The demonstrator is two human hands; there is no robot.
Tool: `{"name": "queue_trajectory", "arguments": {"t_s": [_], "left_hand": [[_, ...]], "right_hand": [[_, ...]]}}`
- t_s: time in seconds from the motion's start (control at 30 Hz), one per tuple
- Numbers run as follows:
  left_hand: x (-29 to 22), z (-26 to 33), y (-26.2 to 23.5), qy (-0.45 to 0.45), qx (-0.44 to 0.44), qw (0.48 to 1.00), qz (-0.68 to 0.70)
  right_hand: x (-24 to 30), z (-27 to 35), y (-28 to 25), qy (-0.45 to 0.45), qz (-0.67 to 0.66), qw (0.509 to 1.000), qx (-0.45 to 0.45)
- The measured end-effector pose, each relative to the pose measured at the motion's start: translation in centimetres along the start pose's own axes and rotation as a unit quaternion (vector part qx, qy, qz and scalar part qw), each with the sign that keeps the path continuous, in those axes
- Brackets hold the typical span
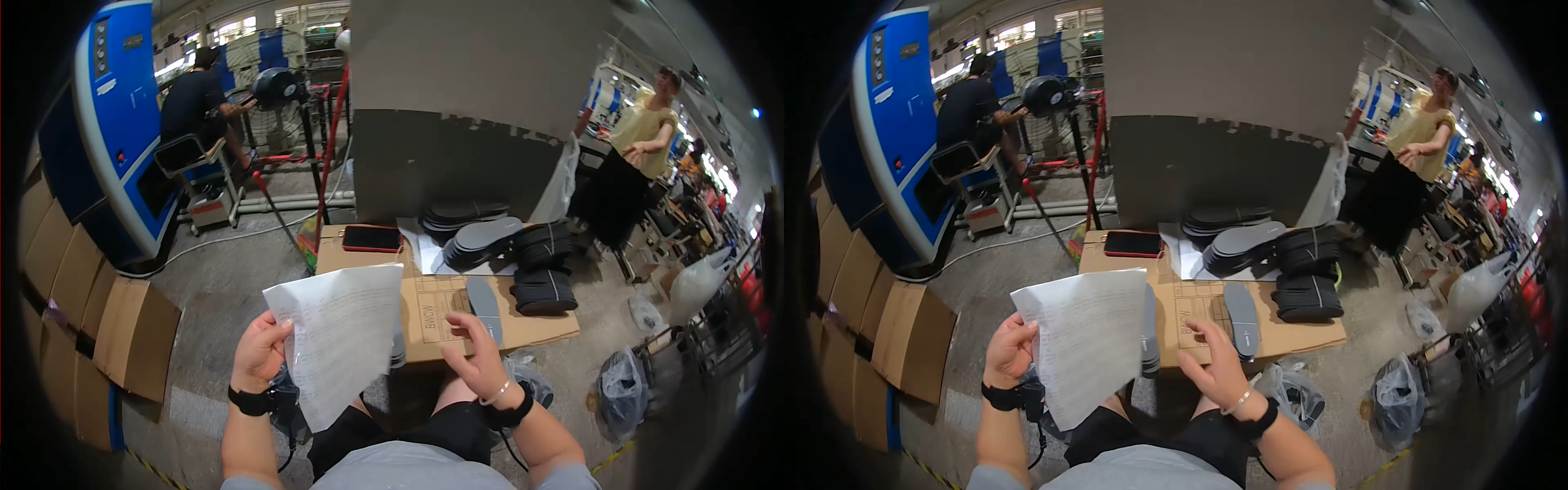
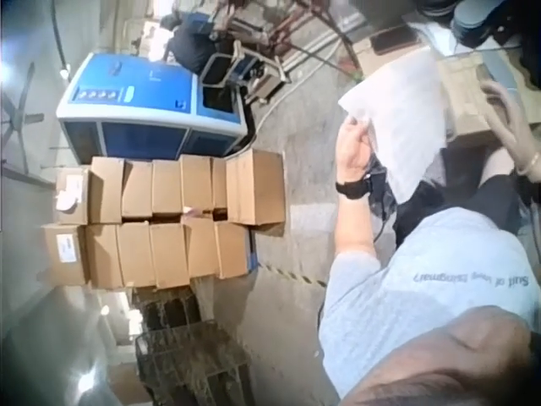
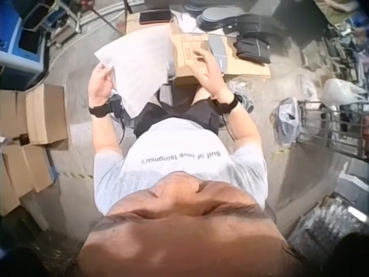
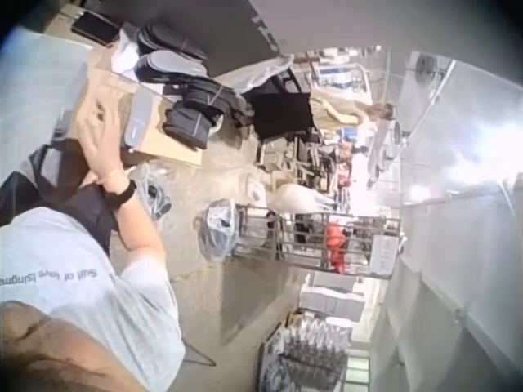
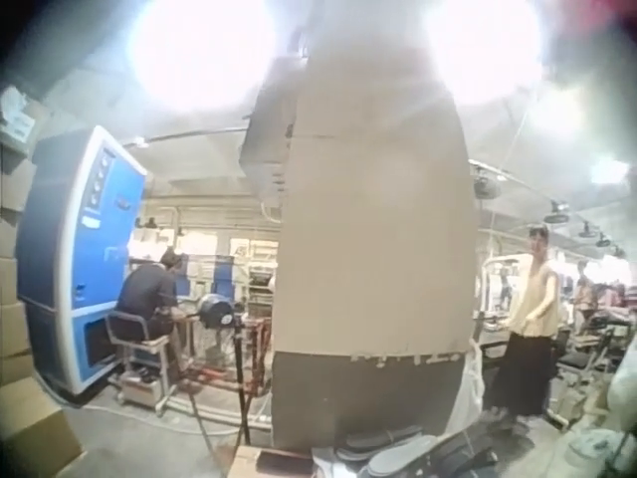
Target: The recorder is inspecting and organizing shoe insoles at a workstation.
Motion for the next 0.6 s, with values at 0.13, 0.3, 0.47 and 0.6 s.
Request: {"name": "queue_trajectory", "arguments": {"t_s": [0.13, 0.3, 0.47, 0.6], "left_hand": [[0.0, -0.2, 2.6, -0.025, 0.035, 0.998, -0.035], [-0.4, 1.2, 6.4, -0.029, 0.03, 0.997, -0.058], [0.6, 1.8, 5.3, -0.054, 0.072, 0.991, -0.101], [1.5, 1.6, 5.9, -0.073, 0.019, 0.982, -0.17]], "right_hand": [[-3.9, -1.5, 0.9, 0.103, -0.297, 0.946, -0.077], [-4.1, -2.6, 3.2, 0.122, -0.39, 0.911, -0.058], [-4.3, -1.3, 2.4, 0.078, -0.435, 0.893, -0.086], [-3.8, 1.1, 1.0, 0.138, -0.412, 0.898, -0.073]]}}
Point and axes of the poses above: each hand's wrist, its own z-axis away from the middle knuckle, its own y-axis out of the palm, x = y × z, the point moved 6 cm from there along -z, towards the middle knuckle, and after that the axes turned 15 degrees about x, right-handed, at the moved point
